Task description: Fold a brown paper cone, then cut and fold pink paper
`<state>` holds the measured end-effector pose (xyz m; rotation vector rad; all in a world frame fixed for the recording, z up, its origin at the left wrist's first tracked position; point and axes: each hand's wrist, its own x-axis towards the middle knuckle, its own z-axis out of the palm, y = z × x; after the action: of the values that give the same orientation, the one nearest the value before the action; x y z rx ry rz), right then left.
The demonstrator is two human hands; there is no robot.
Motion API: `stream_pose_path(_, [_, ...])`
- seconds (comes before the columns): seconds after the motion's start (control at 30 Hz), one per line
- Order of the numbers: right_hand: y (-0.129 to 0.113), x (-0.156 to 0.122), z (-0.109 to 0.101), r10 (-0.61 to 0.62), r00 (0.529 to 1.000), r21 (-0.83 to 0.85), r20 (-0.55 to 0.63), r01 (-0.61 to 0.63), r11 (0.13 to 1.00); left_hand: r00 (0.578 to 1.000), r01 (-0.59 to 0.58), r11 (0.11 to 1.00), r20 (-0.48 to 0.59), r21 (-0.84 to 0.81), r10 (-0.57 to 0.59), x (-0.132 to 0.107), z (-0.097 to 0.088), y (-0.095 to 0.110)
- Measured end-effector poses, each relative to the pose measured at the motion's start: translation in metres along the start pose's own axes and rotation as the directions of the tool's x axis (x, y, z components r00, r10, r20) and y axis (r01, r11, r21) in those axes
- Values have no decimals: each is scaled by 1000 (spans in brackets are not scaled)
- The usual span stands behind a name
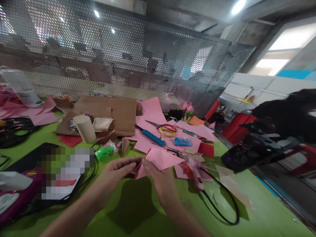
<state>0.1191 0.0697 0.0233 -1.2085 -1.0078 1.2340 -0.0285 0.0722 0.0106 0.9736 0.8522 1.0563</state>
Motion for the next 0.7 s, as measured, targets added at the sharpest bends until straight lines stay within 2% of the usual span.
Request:
stream_pose_path(0.1, [1,0,0,-16,1000,34,-9,17,999,1000,-2,1000,13,21,2,0,-1,-2])
stream_pose_path(0.23, [0,-2,0,41,999,79,24,-43,996,999,2,1000,40,-14,-1,-2,0,0])
stream_pose_path(0.37, [-1,-2,0,56,998,73,21,-57,996,993,-20,998,112,-58,27,-4,3,4])
stream_pose_path(0.43, [-2,-1,0,50,999,88,0,-50,995,988,-76,997,138,24,72,-4,3,3])
stream_pose_path(0.5, [-3,0,1,41,999,93,-9,-40,995,981,-168,969,128,182,146,-5,4,0])
stream_pose_path(0.6, [-5,-2,1,38,999,57,-21,-37,998,941,-334,849,105,409,320,-4,4,-5])
stream_pose_path(0.7, [-5,-4,0,34,999,-7,14,-34,999,891,-426,740,102,520,442,-3,1,-8])
